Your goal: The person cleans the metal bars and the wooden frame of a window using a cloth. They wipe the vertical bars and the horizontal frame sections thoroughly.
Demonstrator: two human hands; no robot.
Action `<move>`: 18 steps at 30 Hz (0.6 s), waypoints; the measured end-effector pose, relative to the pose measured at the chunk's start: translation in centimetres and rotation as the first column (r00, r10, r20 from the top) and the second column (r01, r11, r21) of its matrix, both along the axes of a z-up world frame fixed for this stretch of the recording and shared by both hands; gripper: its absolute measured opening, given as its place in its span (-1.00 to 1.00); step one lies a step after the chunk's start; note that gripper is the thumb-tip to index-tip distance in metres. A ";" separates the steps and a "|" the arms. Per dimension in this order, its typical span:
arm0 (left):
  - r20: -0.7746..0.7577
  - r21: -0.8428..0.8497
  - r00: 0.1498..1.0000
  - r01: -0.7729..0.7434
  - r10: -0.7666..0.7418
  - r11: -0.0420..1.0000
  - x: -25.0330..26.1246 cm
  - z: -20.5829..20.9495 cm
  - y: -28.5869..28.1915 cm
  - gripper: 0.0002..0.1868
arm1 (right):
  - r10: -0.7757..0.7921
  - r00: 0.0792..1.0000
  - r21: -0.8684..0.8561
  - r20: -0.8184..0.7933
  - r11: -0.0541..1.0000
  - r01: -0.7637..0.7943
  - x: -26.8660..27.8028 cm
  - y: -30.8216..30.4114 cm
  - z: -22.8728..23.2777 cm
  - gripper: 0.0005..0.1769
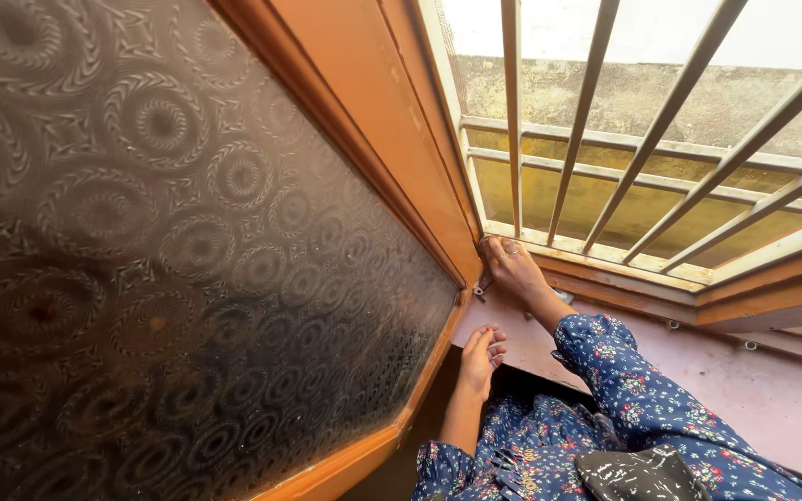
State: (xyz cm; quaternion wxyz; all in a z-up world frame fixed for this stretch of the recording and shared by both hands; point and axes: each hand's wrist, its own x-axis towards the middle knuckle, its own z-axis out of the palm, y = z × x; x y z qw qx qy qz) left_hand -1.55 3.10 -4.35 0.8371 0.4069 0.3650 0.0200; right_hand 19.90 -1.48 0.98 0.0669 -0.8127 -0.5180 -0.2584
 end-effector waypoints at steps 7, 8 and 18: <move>-0.035 0.006 0.998 -0.056 0.056 0.998 -1.5 1.9 0.5 -0.73 | -0.219 0.970 -0.129 -0.103 0.970 0.205 -1.3 0.9 0.1 -0.53; -0.034 0.011 0.998 -0.060 0.060 0.998 -1.7 2.2 0.4 -0.72 | -0.229 0.968 -0.121 -0.104 0.969 0.216 -1.4 1.0 0.0 -0.52; -0.039 0.014 0.990 -0.137 0.137 0.990 -4.2 1.6 0.5 -0.71 | -0.228 0.951 -0.006 -0.207 0.973 0.232 -2.1 0.0 0.0 -0.42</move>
